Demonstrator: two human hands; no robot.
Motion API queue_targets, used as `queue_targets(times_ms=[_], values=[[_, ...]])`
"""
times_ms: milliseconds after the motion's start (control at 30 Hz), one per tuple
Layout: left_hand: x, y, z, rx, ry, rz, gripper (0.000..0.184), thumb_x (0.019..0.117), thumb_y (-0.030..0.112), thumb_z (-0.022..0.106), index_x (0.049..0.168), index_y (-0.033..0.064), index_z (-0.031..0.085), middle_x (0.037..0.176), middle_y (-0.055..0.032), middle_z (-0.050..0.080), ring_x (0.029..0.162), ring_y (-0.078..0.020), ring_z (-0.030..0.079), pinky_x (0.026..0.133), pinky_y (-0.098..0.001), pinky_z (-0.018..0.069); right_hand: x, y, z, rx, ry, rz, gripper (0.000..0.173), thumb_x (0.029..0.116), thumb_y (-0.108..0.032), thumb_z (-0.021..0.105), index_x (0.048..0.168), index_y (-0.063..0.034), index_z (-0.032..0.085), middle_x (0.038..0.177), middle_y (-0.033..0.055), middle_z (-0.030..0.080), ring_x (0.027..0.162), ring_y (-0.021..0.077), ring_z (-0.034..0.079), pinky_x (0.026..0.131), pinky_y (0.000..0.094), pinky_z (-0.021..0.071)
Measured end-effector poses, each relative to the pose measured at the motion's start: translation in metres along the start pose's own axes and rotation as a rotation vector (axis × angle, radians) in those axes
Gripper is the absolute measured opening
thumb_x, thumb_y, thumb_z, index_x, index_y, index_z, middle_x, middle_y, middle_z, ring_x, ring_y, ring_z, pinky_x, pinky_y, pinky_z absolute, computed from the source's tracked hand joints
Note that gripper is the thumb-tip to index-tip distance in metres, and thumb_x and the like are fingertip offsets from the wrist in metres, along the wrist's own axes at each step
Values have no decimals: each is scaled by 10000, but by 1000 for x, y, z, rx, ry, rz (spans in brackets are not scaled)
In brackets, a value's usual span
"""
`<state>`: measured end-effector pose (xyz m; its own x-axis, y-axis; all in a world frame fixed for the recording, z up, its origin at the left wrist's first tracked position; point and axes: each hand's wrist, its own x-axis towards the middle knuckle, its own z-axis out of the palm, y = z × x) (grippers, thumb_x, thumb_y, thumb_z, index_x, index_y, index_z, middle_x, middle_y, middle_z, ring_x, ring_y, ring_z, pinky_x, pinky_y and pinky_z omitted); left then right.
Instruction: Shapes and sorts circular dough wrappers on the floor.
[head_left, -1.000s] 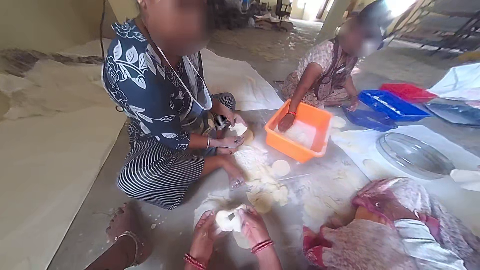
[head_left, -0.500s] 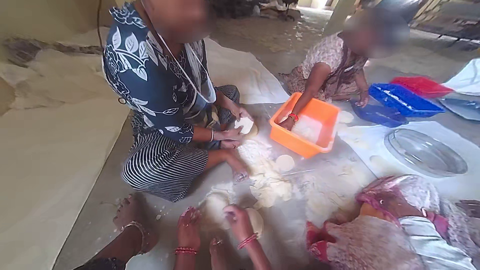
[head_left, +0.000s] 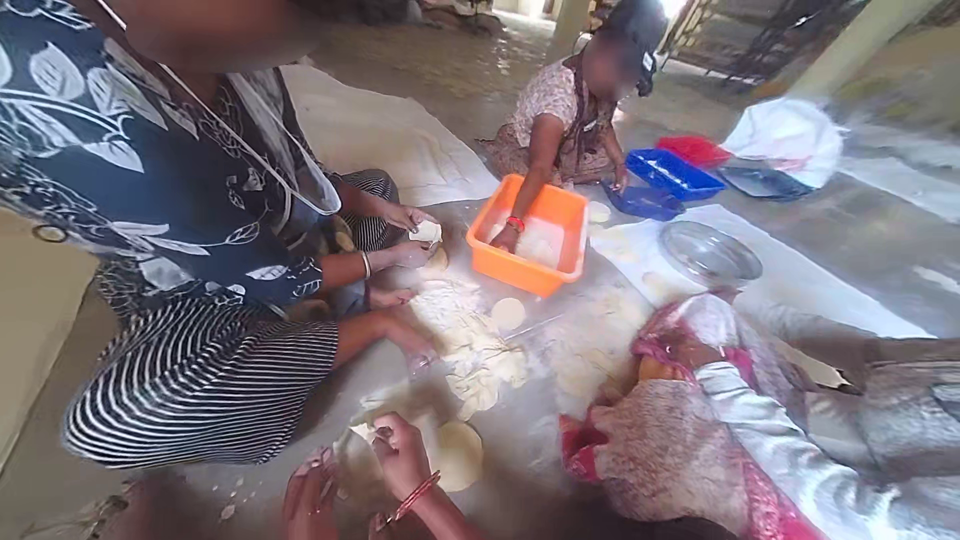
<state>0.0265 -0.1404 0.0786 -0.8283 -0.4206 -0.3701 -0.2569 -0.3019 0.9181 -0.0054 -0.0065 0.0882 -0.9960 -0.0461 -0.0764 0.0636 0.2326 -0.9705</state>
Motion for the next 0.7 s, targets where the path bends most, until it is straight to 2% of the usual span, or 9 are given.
queue_targets(times_ms=[67,167,267,333,400,467,600,667,700], values=[[-1,-2,3,127,-172,79,553,1011,250,521,1457,-55,402,1458,-203,504,1257,-204,548,1041,-401,469,-4,-14,-7,340,6,151,283,1018,-48,544,1255,98,596,1189,221,656,1053,217,646,947,364,527],[-6,-3,14,114,-283,97,460,999,217,570,1375,-39,499,1231,-93,652,1067,-92,656,932,-312,565,-13,-31,-14,683,9,406,310,1072,-125,490,1327,44,544,1206,170,624,1026,194,619,907,405,534],[-13,0,22,-23,-294,102,145,985,72,569,1118,27,605,935,37,720,841,-44,690,791,-267,598,-19,-29,-21,643,8,427,353,992,-97,647,1303,45,559,1185,181,651,1016,208,650,903,409,556],[-11,-1,22,-54,-274,96,93,976,51,589,1067,58,609,901,49,726,815,-59,702,758,-280,610,-21,-19,-25,519,33,394,349,916,-46,727,1220,75,605,1081,181,669,905,192,641,822,375,556],[-2,-11,14,-78,-276,113,118,958,85,657,1069,60,623,961,3,743,879,-123,727,792,-342,628,-21,-9,-28,453,62,381,319,911,-56,735,1180,78,628,999,157,657,807,164,614,738,341,545],[8,-22,8,-76,-290,147,176,956,135,683,1094,46,620,991,-34,733,894,-158,724,788,-368,627,-21,-3,-31,417,116,366,267,944,-54,686,1175,76,654,1030,173,681,858,184,640,782,363,552],[-2,-14,19,-61,-319,185,114,967,123,657,1071,83,632,923,32,734,814,-85,711,734,-298,617,-24,-2,-32,449,145,387,306,1023,-57,542,1286,80,615,1264,251,624,1106,298,629,949,476,531],[-11,-5,26,-36,-348,205,90,973,106,643,1062,97,640,897,65,732,782,-45,697,717,-259,604,-28,-9,-32,585,98,444,410,1011,-103,617,1381,57,550,1351,247,589,1176,304,617,992,479,526],[-16,1,30,-39,-356,220,79,974,88,635,1052,98,643,891,71,734,774,-35,695,717,-248,602,-29,-12,-32,663,94,464,437,977,-86,669,1372,54,547,1303,224,611,1118,271,635,961,447,544]])
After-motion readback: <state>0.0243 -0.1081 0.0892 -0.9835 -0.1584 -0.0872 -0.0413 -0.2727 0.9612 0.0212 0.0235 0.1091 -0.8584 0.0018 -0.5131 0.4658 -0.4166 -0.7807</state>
